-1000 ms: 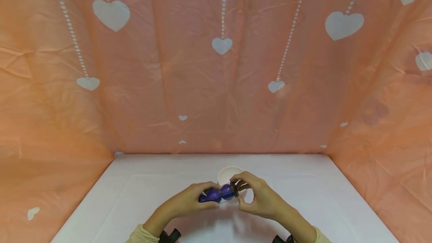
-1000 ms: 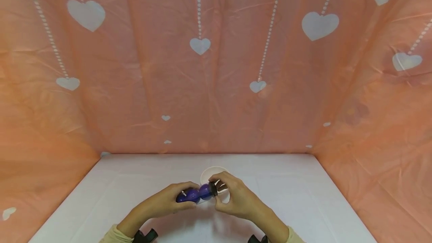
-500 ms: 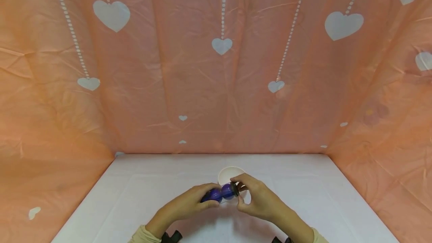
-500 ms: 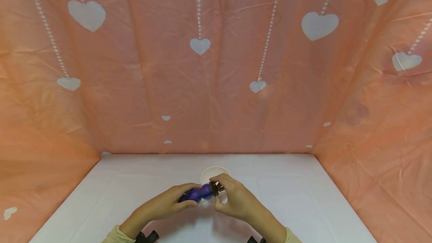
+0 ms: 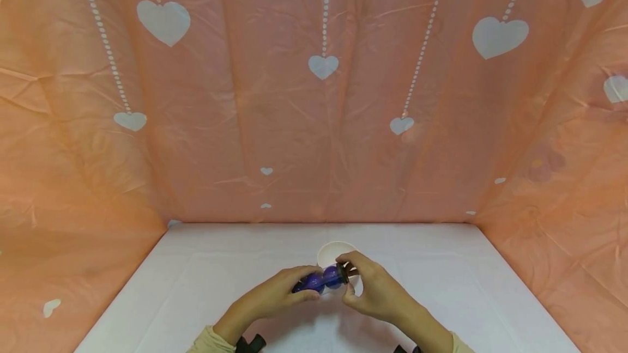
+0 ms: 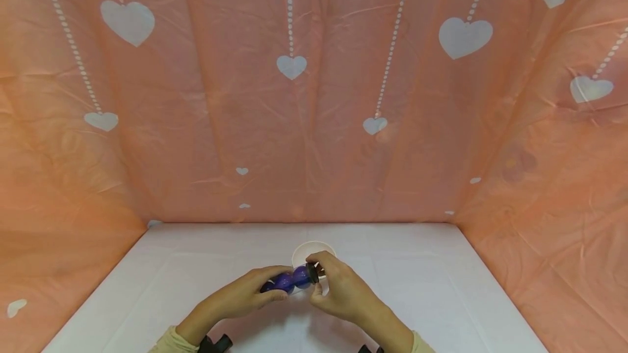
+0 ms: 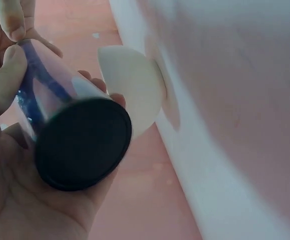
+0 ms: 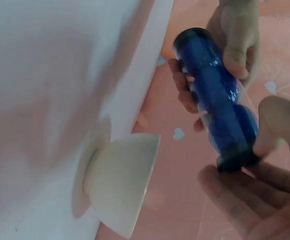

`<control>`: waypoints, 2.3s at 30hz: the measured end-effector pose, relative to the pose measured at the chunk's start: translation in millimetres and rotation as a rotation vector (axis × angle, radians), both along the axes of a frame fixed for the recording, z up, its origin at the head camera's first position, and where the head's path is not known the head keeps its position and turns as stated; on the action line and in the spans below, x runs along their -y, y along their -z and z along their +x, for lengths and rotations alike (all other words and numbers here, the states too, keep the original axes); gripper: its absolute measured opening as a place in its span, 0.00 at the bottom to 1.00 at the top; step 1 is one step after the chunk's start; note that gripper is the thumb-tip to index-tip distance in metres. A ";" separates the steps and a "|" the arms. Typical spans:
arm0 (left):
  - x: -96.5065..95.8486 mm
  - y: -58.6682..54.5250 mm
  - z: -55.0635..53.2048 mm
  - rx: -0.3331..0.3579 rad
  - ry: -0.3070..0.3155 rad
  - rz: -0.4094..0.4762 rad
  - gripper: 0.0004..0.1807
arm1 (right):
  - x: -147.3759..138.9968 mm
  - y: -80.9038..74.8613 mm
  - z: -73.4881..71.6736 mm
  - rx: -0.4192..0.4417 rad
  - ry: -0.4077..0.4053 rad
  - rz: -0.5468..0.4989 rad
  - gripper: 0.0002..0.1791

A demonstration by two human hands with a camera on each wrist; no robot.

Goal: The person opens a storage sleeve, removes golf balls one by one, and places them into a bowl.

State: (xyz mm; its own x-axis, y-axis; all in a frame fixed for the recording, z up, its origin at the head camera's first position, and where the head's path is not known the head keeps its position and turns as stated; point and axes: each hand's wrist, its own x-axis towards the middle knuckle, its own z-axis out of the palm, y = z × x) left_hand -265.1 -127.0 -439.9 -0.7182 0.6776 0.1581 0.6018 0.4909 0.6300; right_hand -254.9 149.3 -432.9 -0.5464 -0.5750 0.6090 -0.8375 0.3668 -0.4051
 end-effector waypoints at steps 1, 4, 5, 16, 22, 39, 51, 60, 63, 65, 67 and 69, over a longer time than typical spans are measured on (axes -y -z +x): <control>0.9 -0.1 -0.3 -0.010 0.000 0.001 0.30 | -1.5 -0.8 -1.8 0.020 -0.034 -0.008 0.32; 3.6 -0.6 -0.8 -0.011 -0.004 0.002 0.29 | -7.5 -2.8 -7.9 0.098 -0.149 -0.044 0.30; 4.2 -0.7 -1.1 -0.011 -0.001 0.002 0.29 | -9.1 -3.0 -9.9 0.126 -0.184 -0.057 0.29; 4.2 0.9 -1.6 0.005 0.054 0.026 0.26 | -17.6 3.0 -21.1 0.386 -0.256 -0.131 0.23; 2.5 2.3 -1.6 0.020 0.095 0.038 0.23 | -18.6 6.8 -23.5 0.455 -0.283 -0.144 0.24; -3.0 3.0 1.5 0.016 0.101 0.036 0.25 | -19.2 9.8 -27.8 0.471 -0.338 -0.126 0.23; -3.6 1.5 3.6 0.048 0.103 0.027 0.27 | -20.8 9.8 -27.1 0.464 -0.373 -0.118 0.24; -3.5 2.3 1.7 0.009 0.047 0.023 0.25 | -20.9 9.6 -28.2 0.395 -0.318 -0.149 0.24; -2.1 1.8 1.1 -0.006 0.006 0.011 0.27 | -21.7 8.5 -28.6 0.379 -0.287 -0.168 0.24; -1.6 0.7 0.5 -0.011 -0.011 0.008 0.28 | -21.7 7.2 -28.1 0.375 -0.273 -0.179 0.24; -0.7 -0.7 0.5 -0.017 -0.020 0.007 0.29 | -21.3 5.6 -27.3 0.355 -0.277 -0.187 0.24; -0.7 -1.5 0.0 -0.024 -0.024 0.009 0.30 | -21.1 4.3 -26.2 0.340 -0.279 -0.192 0.23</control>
State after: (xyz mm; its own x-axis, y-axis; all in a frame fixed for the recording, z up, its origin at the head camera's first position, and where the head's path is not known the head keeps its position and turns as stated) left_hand -265.1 -126.4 -438.4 -0.7301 0.6588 0.1815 0.6051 0.4999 0.6197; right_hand -281.1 170.4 -437.2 -0.5741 -0.6222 0.5322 -0.7015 0.0385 -0.7117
